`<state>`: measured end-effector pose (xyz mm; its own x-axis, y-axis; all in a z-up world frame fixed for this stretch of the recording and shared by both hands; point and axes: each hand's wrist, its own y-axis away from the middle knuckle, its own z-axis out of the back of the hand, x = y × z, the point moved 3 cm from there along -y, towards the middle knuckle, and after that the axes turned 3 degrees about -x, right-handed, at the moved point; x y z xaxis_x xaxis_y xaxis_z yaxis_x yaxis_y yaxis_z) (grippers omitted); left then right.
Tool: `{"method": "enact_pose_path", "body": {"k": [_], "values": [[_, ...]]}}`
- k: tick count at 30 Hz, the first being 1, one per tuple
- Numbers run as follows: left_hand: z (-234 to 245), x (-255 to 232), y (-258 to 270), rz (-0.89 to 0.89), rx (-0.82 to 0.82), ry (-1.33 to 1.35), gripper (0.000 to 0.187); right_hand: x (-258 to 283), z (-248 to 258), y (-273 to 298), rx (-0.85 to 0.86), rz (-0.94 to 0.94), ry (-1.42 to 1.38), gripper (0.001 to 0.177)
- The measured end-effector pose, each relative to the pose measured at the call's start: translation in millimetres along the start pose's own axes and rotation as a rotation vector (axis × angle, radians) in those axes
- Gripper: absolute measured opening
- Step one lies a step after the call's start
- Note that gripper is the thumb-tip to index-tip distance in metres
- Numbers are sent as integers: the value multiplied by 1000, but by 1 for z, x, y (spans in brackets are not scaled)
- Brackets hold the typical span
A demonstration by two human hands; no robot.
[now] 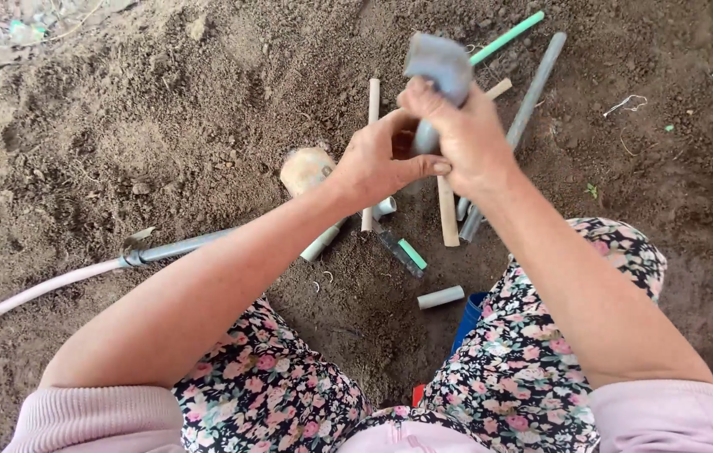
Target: The person uses a hacksaw to cut a short piece of PVC pipe while seated on a small stool. They then pick up a long metal pipe and a PVC elbow fitting, aligning them to connect the pieces together.
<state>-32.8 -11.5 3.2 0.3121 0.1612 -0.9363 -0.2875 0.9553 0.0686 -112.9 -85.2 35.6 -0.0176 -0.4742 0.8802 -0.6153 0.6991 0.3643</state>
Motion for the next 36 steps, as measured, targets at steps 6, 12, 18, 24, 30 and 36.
{"method": "enact_pose_path", "body": {"k": [6, 12, 18, 24, 30, 36], "values": [[18, 23, -8, 144, -242, -423, 31, -5, 14, -32, 105, 227, -58, 41], [13, 24, -4, 195, -155, -669, 37, -15, 10, -44, -3, 425, 377, 33], [11, 11, -5, 368, -18, -586, 45, -17, 10, -50, -188, 494, 535, 29], [9, 16, -7, 354, -9, -458, 28, -6, 8, -47, -118, 490, 574, 23], [-3, 4, 8, 410, 78, 117, 25, 14, 7, -28, 116, 632, 615, 29], [3, 1, 5, 322, 444, 659, 27, 23, 8, -27, 376, 538, 315, 28]]}}
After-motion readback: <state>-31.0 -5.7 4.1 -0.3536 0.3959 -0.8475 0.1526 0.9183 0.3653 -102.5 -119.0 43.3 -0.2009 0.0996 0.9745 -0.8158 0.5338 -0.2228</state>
